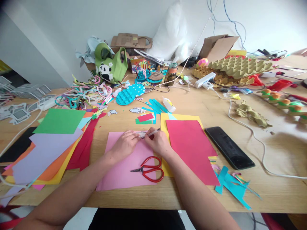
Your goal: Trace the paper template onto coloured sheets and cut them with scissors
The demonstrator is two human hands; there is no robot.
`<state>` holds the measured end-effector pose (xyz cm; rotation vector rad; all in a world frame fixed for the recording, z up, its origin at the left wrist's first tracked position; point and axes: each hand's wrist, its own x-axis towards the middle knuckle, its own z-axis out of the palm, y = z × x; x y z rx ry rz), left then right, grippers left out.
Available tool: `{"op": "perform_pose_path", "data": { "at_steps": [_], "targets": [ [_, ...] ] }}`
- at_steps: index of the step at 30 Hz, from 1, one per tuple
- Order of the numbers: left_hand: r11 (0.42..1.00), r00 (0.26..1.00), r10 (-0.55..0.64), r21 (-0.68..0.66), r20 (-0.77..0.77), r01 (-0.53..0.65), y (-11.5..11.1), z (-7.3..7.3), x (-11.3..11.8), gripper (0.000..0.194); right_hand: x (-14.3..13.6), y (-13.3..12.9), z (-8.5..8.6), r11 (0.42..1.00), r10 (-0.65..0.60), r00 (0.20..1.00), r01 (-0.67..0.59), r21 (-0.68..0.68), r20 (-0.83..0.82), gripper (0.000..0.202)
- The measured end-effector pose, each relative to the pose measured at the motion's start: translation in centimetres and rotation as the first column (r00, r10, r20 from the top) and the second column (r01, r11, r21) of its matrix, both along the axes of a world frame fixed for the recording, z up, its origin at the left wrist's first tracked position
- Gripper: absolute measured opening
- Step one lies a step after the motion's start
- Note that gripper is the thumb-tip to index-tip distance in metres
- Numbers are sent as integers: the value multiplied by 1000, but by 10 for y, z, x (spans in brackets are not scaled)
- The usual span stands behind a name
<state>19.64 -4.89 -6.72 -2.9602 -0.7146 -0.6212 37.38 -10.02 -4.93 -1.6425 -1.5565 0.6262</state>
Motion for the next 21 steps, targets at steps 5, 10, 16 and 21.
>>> {"op": "perform_pose_path", "data": {
  "at_steps": [5,10,16,21],
  "targets": [
    [1000,1000,2,1,-9,-2,0,1,0,19,1,1,-2,1000,-6,1000,6,4,1,12],
    [1000,1000,-2,12,-11,2,0,0,0,19,0,0,0,1000,-16,1000,17,22,-19,12],
    [1000,1000,6,16,-10,-6,-1,0,1,20,5,0,7,986,-143,982,152,72,-121,11],
    [1000,1000,3,11,-14,-2,-2,1,0,19,11,2,7,977,-205,974,210,48,-95,9]
  ]
}}
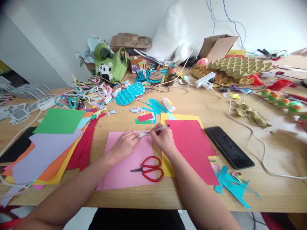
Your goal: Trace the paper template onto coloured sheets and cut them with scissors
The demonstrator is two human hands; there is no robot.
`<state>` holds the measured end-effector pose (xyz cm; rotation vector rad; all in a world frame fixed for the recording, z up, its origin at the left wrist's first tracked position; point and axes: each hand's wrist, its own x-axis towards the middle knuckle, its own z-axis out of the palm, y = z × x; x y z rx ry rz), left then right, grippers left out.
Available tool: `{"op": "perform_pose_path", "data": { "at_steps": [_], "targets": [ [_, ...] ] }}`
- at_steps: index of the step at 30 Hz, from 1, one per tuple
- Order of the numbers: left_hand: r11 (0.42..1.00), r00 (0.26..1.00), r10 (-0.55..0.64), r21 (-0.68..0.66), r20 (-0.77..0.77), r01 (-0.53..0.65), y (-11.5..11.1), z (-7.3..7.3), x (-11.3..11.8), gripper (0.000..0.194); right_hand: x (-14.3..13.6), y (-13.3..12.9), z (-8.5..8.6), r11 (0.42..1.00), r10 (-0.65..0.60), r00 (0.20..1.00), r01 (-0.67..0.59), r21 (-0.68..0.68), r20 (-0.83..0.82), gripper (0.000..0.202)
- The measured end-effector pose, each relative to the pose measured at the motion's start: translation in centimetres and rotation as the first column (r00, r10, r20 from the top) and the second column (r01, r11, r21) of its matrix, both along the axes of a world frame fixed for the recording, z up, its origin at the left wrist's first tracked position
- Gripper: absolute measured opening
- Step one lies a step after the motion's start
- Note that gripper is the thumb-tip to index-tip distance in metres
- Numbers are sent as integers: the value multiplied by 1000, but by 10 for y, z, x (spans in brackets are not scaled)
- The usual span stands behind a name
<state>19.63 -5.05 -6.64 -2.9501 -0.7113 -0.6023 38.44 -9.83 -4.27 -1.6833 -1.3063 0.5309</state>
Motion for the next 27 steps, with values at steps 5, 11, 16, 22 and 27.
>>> {"op": "perform_pose_path", "data": {
  "at_steps": [5,11,16,22,27],
  "targets": [
    [1000,1000,0,-12,12,1,0,1,1,21,-2,0,-3,1000,9,995,-9,-7,99,10],
    [999,1000,3,-36,11,-3,-1,2,1,23,-3,1,-9,999,37,989,-32,-33,141,12],
    [1000,1000,5,-26,8,-5,-1,3,1,23,-4,0,-10,999,38,982,-30,-44,186,14],
    [1000,1000,2,-24,17,-2,-1,2,0,23,-5,0,-12,999,43,975,-36,-36,217,14],
    [999,1000,5,-37,9,-5,-1,3,0,24,-6,0,-12,999,53,969,-50,-17,241,15]
  ]
}}
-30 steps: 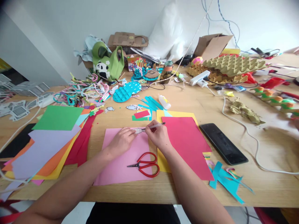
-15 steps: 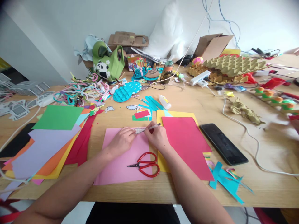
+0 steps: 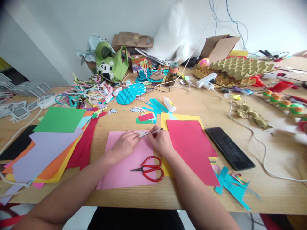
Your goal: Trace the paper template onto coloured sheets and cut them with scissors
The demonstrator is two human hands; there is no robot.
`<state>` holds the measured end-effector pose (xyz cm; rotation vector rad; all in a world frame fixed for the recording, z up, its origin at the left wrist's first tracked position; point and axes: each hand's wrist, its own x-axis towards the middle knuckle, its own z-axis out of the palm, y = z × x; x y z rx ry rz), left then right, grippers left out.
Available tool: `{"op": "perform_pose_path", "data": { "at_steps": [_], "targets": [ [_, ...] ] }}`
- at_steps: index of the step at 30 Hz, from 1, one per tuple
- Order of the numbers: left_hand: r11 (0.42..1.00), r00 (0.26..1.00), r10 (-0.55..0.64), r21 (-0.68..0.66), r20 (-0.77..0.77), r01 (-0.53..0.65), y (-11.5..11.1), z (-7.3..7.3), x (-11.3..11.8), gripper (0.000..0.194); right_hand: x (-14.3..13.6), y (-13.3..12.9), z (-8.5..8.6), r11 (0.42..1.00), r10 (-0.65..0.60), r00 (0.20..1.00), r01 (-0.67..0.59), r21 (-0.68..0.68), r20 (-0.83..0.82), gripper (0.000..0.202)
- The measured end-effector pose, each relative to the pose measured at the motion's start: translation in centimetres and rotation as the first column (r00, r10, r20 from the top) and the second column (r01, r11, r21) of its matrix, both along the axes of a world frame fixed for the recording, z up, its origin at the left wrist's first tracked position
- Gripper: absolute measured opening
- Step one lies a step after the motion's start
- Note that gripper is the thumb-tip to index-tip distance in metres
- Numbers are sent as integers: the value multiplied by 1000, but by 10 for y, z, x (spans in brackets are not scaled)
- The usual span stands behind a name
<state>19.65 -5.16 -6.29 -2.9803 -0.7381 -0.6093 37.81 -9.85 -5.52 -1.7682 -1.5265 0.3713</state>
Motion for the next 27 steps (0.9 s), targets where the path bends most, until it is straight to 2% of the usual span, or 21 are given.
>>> {"op": "perform_pose_path", "data": {
  "at_steps": [11,18,27],
  "targets": [
    [1000,1000,-10,3,22,10,1,-2,0,22,-5,-3,-2,998,47,998,-49,32,44,14],
    [1000,1000,-11,-1,27,11,1,-4,-1,20,-9,-4,-1,995,95,995,-94,34,-12,13],
    [1000,999,-13,17,34,13,1,-3,0,19,-11,-5,1,996,83,997,-83,22,0,14]
  ]
}}
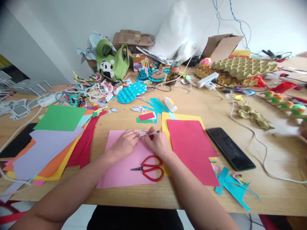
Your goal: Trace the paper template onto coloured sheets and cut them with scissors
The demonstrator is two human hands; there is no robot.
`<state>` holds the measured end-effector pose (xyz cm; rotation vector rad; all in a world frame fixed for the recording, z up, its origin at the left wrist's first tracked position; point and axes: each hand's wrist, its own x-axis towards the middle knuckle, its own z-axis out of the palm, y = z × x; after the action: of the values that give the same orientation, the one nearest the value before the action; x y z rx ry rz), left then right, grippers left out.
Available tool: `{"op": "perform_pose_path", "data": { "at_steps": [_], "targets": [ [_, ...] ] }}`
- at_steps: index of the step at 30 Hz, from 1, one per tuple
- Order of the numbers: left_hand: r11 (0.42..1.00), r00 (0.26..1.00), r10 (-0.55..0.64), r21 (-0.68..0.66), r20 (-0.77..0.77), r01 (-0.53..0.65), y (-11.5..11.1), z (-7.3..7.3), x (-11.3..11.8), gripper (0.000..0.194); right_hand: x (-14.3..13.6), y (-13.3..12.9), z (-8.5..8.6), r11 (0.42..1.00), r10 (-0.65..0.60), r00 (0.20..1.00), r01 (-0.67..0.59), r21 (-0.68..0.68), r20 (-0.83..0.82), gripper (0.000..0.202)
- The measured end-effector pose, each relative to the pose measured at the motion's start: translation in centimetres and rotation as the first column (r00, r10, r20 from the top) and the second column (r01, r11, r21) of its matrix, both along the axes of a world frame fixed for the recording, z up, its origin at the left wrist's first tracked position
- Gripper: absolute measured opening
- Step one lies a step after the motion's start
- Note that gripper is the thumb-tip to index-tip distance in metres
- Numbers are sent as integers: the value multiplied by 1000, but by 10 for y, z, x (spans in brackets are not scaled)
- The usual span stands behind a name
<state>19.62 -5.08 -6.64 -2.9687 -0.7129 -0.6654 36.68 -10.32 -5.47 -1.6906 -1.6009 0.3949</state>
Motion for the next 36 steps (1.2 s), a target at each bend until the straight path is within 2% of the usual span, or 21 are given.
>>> {"op": "perform_pose_path", "data": {
  "at_steps": [6,16,28,36],
  "targets": [
    [1000,1000,3,-1,19,-3,0,-1,0,20,-4,-1,4,1000,-3,1000,3,-13,20,14],
    [1000,999,3,-27,32,-2,0,-1,-1,21,-5,0,1,999,33,999,-33,3,-22,18],
    [998,1000,-10,-59,-9,9,-1,4,-1,23,1,4,1,994,0,979,-22,-108,-202,15],
    [999,1000,9,-46,-26,-11,-1,3,0,23,1,3,1,997,9,989,-20,-77,-145,14]
  ]
}}
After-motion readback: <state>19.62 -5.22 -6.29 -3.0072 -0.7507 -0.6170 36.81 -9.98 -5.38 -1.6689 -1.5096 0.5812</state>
